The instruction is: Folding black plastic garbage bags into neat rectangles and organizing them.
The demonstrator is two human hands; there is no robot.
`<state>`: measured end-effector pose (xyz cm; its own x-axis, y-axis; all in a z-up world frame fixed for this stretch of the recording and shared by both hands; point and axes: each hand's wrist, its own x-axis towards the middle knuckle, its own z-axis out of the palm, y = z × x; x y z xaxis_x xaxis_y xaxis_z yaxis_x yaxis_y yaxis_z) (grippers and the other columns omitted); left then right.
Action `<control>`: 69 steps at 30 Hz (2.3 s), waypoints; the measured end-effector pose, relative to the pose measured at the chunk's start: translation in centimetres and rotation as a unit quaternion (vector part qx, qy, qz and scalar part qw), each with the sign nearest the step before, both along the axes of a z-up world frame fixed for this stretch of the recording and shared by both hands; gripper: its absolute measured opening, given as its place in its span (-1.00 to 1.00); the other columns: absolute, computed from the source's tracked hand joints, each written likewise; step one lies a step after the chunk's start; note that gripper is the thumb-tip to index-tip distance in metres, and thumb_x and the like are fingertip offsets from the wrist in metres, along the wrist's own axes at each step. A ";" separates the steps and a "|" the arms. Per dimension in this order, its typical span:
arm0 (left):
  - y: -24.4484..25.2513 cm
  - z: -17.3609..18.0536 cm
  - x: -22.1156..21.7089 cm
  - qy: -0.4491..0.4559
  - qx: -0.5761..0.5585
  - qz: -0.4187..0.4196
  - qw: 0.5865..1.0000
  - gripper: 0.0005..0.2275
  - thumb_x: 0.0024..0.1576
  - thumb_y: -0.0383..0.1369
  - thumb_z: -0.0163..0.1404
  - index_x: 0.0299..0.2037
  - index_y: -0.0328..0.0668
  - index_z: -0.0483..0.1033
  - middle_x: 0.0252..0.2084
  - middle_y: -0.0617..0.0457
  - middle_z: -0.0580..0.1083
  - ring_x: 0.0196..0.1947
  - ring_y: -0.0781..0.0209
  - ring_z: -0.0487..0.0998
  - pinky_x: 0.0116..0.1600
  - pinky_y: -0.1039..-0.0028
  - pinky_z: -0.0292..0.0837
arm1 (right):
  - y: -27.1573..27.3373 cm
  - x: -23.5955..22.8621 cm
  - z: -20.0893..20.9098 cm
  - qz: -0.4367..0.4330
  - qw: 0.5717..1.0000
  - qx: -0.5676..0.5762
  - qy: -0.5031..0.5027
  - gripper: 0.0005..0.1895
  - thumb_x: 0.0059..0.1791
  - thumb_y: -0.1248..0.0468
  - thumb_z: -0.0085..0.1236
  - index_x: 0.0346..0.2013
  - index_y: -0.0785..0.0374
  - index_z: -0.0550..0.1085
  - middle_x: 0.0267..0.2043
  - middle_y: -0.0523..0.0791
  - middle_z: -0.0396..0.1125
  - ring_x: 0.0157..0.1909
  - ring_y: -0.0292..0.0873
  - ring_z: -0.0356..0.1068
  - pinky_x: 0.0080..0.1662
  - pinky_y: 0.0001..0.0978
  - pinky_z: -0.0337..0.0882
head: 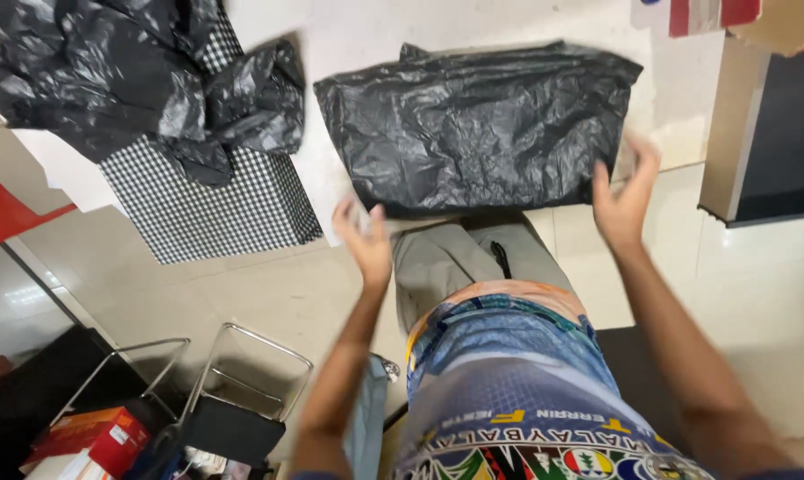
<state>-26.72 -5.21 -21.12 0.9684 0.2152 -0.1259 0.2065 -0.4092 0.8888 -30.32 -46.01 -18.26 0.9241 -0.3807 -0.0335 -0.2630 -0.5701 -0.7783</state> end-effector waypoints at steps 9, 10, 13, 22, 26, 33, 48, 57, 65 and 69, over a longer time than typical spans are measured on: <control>-4.2 -8.8 -2.9 0.355 -0.505 0.252 0.745 -0.32 0.11 -0.09 0.19 0.37 -0.16 0.16 0.29 -0.09 0.34 0.30 0.00 0.36 0.35 0.13 0.25 | 1.1 -9.3 -12.9 -0.184 0.956 0.199 0.113 -0.47 0.16 0.32 0.16 0.35 0.29 0.15 0.29 0.04 0.16 0.26 -0.10 0.23 0.24 -0.20 0.35; -5.0 -8.9 -1.8 0.328 -0.530 0.260 0.737 -0.28 0.04 -0.12 0.23 0.37 -0.14 0.19 0.30 -0.01 0.37 0.28 0.05 0.38 0.32 0.18 0.27 | 1.2 -8.8 -12.9 -0.204 0.943 0.234 0.120 -0.48 0.17 0.28 0.14 0.34 0.27 0.14 0.28 0.02 0.16 0.23 -0.12 0.25 0.20 -0.21 0.38; -5.5 -4.8 1.8 0.229 -0.438 0.309 0.813 -0.35 0.13 -0.17 0.23 0.34 -0.26 0.21 0.09 -0.03 0.42 -0.04 0.05 0.37 0.02 0.19 0.27 | 0.5 -7.0 -10.0 -0.231 0.917 0.281 0.164 -0.50 0.19 0.20 0.07 0.36 0.22 0.14 0.26 -0.02 0.18 0.14 -0.17 0.28 0.10 -0.24 0.39; -9.3 25.2 13.2 -0.121 -0.012 -0.291 0.949 -0.76 0.15 -0.44 0.17 -0.08 -0.23 0.36 0.40 -0.22 0.32 0.26 -0.08 0.51 0.21 0.29 0.51 | -3.5 -5.8 -4.8 -0.140 0.980 0.081 0.115 -0.55 0.25 0.26 0.00 0.38 0.32 0.17 0.34 0.02 0.17 0.08 -0.13 0.29 0.11 -0.26 0.34; -17.4 18.6 14.3 -0.183 0.057 -0.427 0.884 -0.57 -0.05 -0.37 0.30 -0.05 -0.15 0.35 0.52 -0.19 0.07 0.55 -0.31 0.04 0.56 -0.21 -0.03 | -2.2 -3.1 0.6 -0.131 0.986 0.056 0.085 -0.57 0.26 0.27 -0.01 0.39 0.33 0.17 0.36 0.04 0.14 0.08 -0.14 0.30 0.12 -0.27 0.36; -24.3 3.1 10.6 -0.049 0.184 -0.502 0.843 -0.51 -0.04 -0.29 0.28 0.08 -0.13 0.37 0.51 -0.19 -0.01 0.54 -0.31 -0.10 0.49 -0.28 -0.20 | -0.3 -4.0 2.4 -0.129 0.986 0.095 0.047 -0.57 0.28 0.30 -0.06 0.43 0.30 0.14 0.41 0.04 0.14 0.24 -0.09 0.31 0.21 -0.26 0.37; -12.8 -3.9 8.4 -0.062 0.383 -0.386 0.837 -0.32 0.23 -0.09 -0.03 0.51 -0.24 0.07 0.58 -0.21 -0.06 0.58 -0.23 -0.10 0.56 -0.12 -0.21 | 16.8 4.2 -7.5 0.069 0.896 0.425 -0.106 -0.25 0.25 0.04 -0.20 0.60 0.35 -0.17 0.70 0.03 -0.32 0.72 0.02 -0.32 0.62 -0.11 -0.25; -13.4 -6.1 6.0 -0.037 0.445 -0.315 0.837 -0.33 0.19 -0.15 0.00 0.49 -0.26 0.11 0.58 -0.15 -0.01 0.58 -0.20 -0.05 0.56 -0.11 -0.15 | 16.2 17.2 -10.2 0.058 0.928 0.336 -0.149 -0.36 0.29 0.08 -0.29 0.61 0.29 -0.09 0.71 -0.01 -0.23 0.72 -0.05 -0.26 0.64 -0.17 -0.20; -9.3 -2.1 8.3 -0.022 0.295 -0.226 0.928 -0.36 0.17 -0.21 0.11 0.44 -0.24 0.18 0.54 -0.20 0.11 0.56 -0.20 0.04 0.59 -0.07 -0.09 | 14.2 27.3 -17.1 0.007 0.961 0.262 -0.090 -0.45 0.29 0.07 -0.19 0.52 0.28 0.20 0.46 0.00 0.32 0.49 -0.09 0.27 0.49 -0.30 0.18; -6.1 -1.5 11.4 0.022 0.166 0.040 0.985 -0.18 0.08 -0.20 0.22 0.42 -0.53 0.02 0.40 -0.53 0.15 0.41 -0.36 0.17 0.44 -0.01 0.04 | 14.9 27.2 -17.5 0.019 0.929 0.320 -0.184 -0.43 0.29 0.13 -0.19 0.54 0.35 0.08 0.57 0.04 0.10 0.62 -0.05 0.08 0.61 -0.23 0.03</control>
<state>-15.36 -11.28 -22.66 0.9420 0.3267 -0.0771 0.2850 -0.6570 0.6979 -3.16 -31.13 -35.79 0.9301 -0.3590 0.0780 0.0977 0.0369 -0.9945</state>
